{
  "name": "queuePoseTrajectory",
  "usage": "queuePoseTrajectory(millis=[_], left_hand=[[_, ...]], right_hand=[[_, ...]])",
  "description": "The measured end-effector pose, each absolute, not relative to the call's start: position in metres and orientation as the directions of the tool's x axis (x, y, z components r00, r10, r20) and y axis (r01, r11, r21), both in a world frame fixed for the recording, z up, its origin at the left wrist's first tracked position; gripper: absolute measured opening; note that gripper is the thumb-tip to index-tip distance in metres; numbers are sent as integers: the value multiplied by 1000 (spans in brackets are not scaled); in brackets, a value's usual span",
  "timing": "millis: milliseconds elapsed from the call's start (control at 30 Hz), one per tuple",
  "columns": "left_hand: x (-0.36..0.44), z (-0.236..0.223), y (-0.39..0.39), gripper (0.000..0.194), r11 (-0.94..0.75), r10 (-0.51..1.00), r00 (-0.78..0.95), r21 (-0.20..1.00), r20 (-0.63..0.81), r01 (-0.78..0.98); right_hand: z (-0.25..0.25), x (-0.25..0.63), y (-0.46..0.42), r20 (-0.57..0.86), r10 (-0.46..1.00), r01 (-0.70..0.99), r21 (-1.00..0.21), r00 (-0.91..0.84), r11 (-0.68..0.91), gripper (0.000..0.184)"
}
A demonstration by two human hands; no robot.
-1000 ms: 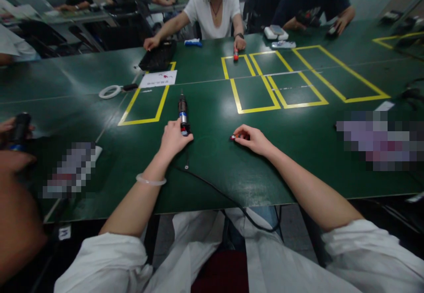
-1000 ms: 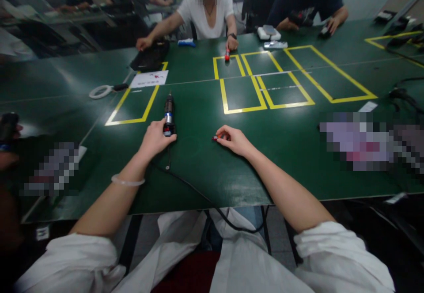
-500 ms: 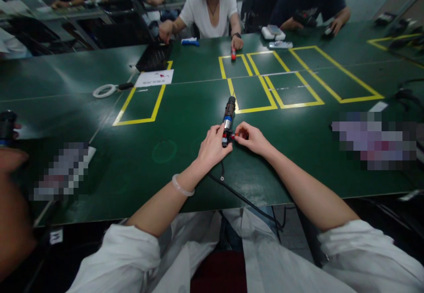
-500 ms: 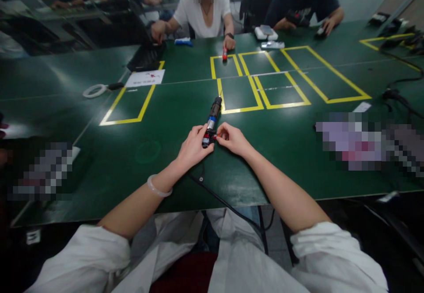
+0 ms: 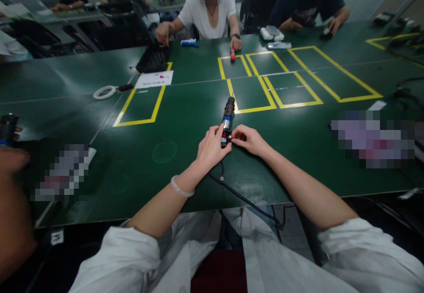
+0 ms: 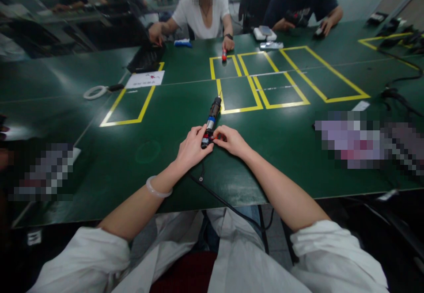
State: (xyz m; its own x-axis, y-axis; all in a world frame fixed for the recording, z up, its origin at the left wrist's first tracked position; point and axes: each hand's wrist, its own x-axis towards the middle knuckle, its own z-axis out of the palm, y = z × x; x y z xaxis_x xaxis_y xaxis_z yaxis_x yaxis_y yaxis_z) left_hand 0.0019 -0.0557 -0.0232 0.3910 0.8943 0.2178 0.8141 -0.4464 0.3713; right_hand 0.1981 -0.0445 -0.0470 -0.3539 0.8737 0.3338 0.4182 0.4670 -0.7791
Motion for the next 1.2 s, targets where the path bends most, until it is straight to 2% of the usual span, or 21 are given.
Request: queuePoseTrajectory(millis=[400, 533, 800, 1200], left_hand=[[7, -12, -62, 69, -432, 898, 405, 178, 173, 884], [7, -14, -61, 68, -436, 895, 407, 173, 182, 883], [9, -13, -61, 70, -436, 895, 408, 162, 179, 885], [12, -12, -61, 68, -417, 902, 396, 105, 170, 903]], right_hand=[[-47, 200, -44, 386, 854, 425, -747, -349, 511, 10], [-46, 200, -45, 380, 842, 443, -724, -382, 528, 6], [-46, 199, -44, 390, 831, 459, -700, -397, 548, 10], [-39, 195, -48, 418, 849, 488, -695, -323, 528, 12]])
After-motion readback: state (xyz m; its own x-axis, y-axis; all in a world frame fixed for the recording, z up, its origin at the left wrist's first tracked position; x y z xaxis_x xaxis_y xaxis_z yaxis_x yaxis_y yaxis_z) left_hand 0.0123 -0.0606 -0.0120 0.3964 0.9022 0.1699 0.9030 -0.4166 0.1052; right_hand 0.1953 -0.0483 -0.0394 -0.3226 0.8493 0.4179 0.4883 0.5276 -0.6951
